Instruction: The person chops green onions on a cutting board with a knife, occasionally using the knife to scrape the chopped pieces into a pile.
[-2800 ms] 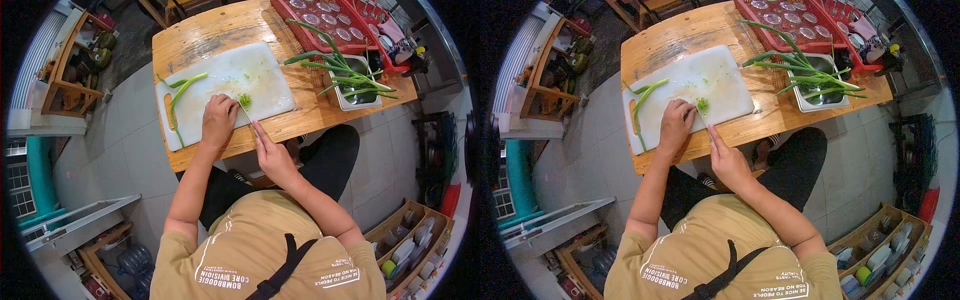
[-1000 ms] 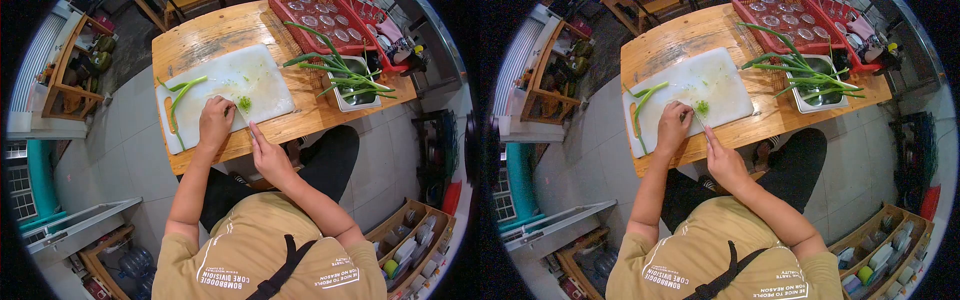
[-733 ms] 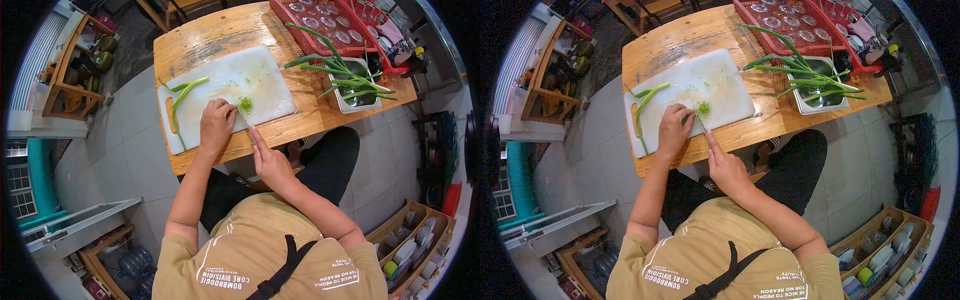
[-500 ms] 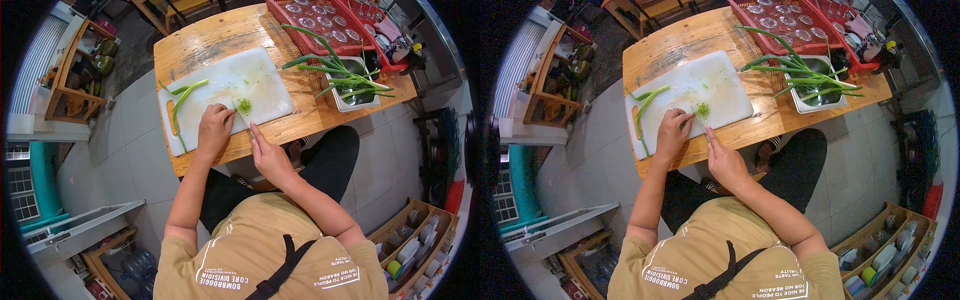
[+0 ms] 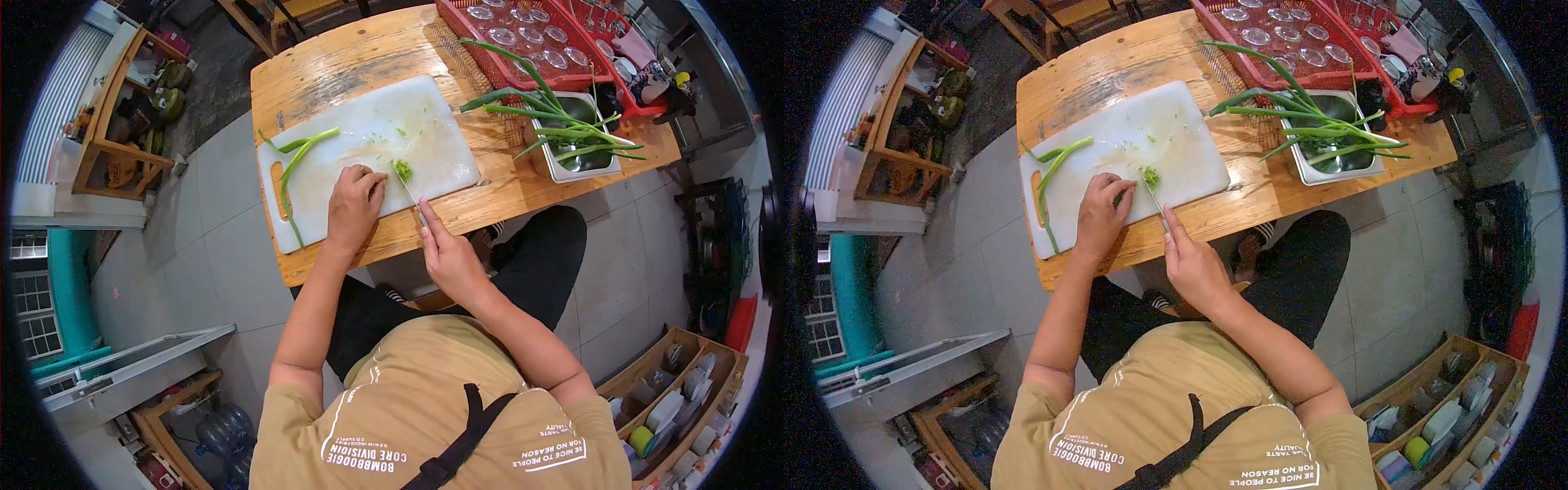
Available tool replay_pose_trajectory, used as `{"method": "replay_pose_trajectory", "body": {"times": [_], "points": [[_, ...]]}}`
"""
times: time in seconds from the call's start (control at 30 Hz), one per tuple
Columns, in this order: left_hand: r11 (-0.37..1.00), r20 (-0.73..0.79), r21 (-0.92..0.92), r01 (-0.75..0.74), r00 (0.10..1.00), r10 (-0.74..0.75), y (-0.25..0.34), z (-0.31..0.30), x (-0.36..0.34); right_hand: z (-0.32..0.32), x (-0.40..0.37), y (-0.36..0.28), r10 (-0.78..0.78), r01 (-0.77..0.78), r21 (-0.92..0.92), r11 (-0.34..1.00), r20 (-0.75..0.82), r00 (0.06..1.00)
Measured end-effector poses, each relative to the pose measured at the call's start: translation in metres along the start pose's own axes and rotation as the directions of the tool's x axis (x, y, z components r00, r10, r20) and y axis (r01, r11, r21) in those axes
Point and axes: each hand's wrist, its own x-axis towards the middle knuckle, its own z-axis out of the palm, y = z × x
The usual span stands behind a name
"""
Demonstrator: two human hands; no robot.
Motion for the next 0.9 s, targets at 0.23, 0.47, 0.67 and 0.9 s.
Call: {"method": "replay_pose_trajectory", "body": {"times": [0.23,0.47,0.67,0.9], "points": [[0.999,-0.007,0.004,0.04,0.999,-0.04,0.002,-0.001,0.001,-0.002,-0.006,-0.014,0.045,-0.05,0.086,0.995,0.058,0.997],[0.999,-0.022,-0.02,0.045,0.999,-0.046,0.004,0.0,0.001,0.008,-0.001,-0.01,-0.008,0.007,0.011,1.0,0.011,1.0],[0.997,-0.031,0.002,0.071,0.997,-0.071,0.007,-0.002,0.001,0.007,-0.003,-0.017,0.032,-0.032,0.006,0.999,0.05,0.998],[0.999,-0.049,0.027,0.036,0.998,-0.034,0.005,0.001,-0.003,0.013,0.008,-0.012,-0.003,0.004,-0.047,0.999,0.015,1.0]]}}
